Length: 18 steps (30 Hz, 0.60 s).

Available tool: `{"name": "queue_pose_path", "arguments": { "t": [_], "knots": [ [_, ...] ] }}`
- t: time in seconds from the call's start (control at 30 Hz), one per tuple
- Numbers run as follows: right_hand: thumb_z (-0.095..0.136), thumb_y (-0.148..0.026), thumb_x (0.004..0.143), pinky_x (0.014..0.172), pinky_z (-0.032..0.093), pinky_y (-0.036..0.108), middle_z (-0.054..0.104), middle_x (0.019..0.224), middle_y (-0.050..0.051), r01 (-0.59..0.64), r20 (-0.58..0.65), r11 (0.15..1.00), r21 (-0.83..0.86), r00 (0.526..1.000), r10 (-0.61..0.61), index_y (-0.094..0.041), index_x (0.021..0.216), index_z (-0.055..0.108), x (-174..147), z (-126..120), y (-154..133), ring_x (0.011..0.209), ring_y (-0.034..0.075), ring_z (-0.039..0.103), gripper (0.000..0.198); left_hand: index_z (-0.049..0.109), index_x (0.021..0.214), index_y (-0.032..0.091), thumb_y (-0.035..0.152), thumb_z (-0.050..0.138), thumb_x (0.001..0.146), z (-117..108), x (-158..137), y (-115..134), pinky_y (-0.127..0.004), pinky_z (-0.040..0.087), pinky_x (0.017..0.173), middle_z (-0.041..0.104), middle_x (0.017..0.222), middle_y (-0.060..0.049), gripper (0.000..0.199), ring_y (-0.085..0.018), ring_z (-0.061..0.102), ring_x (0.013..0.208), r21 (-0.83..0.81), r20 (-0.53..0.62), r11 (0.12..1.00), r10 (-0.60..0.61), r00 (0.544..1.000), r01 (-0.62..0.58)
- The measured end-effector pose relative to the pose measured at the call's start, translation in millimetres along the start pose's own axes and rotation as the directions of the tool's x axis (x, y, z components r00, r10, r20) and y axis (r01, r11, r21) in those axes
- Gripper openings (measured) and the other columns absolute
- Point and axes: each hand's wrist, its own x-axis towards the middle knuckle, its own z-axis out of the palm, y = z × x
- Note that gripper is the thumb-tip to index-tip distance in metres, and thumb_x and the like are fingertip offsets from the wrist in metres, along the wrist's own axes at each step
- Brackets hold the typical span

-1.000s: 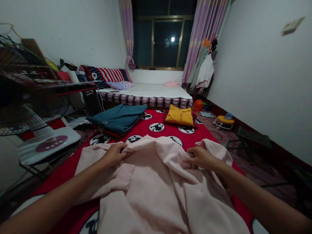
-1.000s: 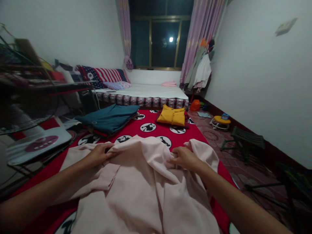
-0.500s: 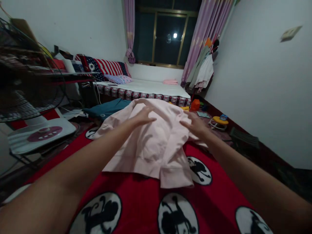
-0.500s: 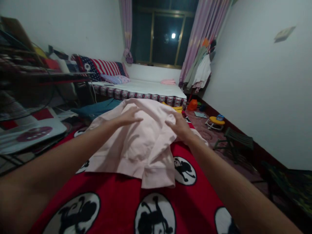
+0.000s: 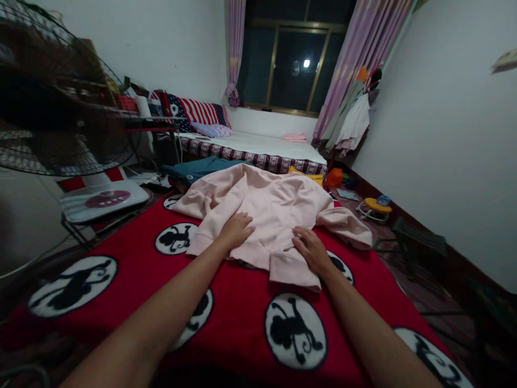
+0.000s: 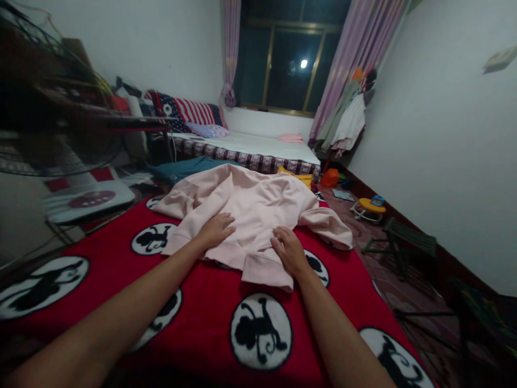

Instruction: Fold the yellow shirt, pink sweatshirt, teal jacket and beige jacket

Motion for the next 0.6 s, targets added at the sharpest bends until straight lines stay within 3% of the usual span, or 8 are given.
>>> {"name": "queue_pose_path", "arguments": {
  "t": [0.13, 0.23, 0.3, 0.4, 0.47, 0.5, 0.6],
  "knots": [
    [0.045, -0.023, 0.092, 0.103, 0.042, 0.044, 0.051, 0.134, 0.012, 0.152, -0.096, 0.988, 0.001, 0.984, -0.151, -0.022, 0.131, 0.051, -7, -11, -21, 0.123, 0.023, 0.049, 0.039, 0.066, 0.110, 0.013, 0.022, 0.050, 0.086, -3, -7, 5, -0.033, 0.048, 0.095, 0.068, 0.111, -0.011, 0.030, -0.021, 0.063, 0.102, -0.058, -0.099, 0.998, -0.021, 0.995, 0.015],
    [0.037, -0.008, 0.089, 0.106, 0.040, 0.044, 0.044, 0.143, 0.008, 0.317, -0.009, 0.948, -0.032, 0.948, -0.318, -0.028, 0.139, 0.044, -11, -11, -40, 0.131, 0.021, 0.041, 0.054, 0.066, 0.110, 0.013, 0.016, 0.049, 0.085, -11, -14, 10, -0.031, 0.051, 0.088, 0.068, 0.108, -0.010, 0.030, -0.019, 0.064, 0.093, -0.104, -0.160, 0.994, -0.039, 0.986, 0.023],
    [0.035, -0.001, 0.086, 0.108, 0.038, 0.046, 0.037, 0.149, 0.005, 0.408, 0.079, 0.912, -0.051, 0.912, -0.403, -0.031, 0.141, 0.041, -11, -7, -50, 0.137, 0.022, 0.032, 0.063, 0.067, 0.106, 0.015, 0.013, 0.050, 0.083, -22, -22, 9, -0.032, 0.050, 0.091, 0.068, 0.108, -0.009, 0.029, -0.019, 0.063, 0.098, -0.134, -0.174, 0.991, -0.023, 0.984, -0.001],
    [0.038, 0.002, 0.080, 0.109, 0.036, 0.047, 0.039, 0.149, 0.004, 0.495, 0.190, 0.867, -0.057, 0.858, -0.477, -0.029, 0.128, 0.057, -8, -1, -58, 0.142, 0.024, 0.023, 0.060, 0.068, 0.103, 0.018, 0.015, 0.053, 0.082, -45, -40, -2, -0.036, 0.047, 0.097, 0.067, 0.109, -0.008, 0.026, -0.021, 0.060, 0.106, -0.171, -0.114, 0.981, 0.075, 0.991, -0.094],
    [0.042, 0.001, 0.078, 0.107, 0.038, 0.045, 0.049, 0.140, 0.005, 0.488, 0.213, 0.872, -0.046, 0.858, -0.468, -0.024, 0.108, 0.067, -6, -4, -58, 0.139, 0.025, 0.030, 0.047, 0.068, 0.105, 0.018, 0.021, 0.053, 0.083, -63, -56, -16, -0.038, 0.045, 0.099, 0.065, 0.113, -0.009, 0.027, -0.022, 0.058, 0.110, -0.164, -0.036, 0.978, 0.126, 0.991, -0.131],
    [0.043, 0.000, 0.077, 0.104, 0.041, 0.044, 0.055, 0.133, 0.006, 0.451, 0.185, 0.892, -0.039, 0.880, -0.437, -0.023, 0.097, 0.068, -6, -9, -56, 0.134, 0.025, 0.037, 0.039, 0.067, 0.108, 0.019, 0.025, 0.053, 0.084, -73, -65, -24, -0.038, 0.044, 0.100, 0.064, 0.117, -0.009, 0.028, -0.023, 0.058, 0.112, -0.148, -0.003, 0.980, 0.134, 0.991, -0.133],
    [0.048, -0.008, 0.074, 0.093, 0.048, 0.040, 0.067, 0.110, 0.008, 0.222, -0.078, 0.973, 0.059, 0.973, -0.217, -0.022, 0.079, 0.062, -15, -39, -38, 0.112, 0.024, 0.057, 0.020, 0.066, 0.112, 0.020, 0.036, 0.057, 0.084, -100, -86, -45, -0.037, 0.043, 0.102, 0.060, 0.125, -0.010, 0.033, -0.023, 0.055, 0.116, -0.114, 0.043, 0.983, 0.152, 0.987, -0.146]
  ]
}}
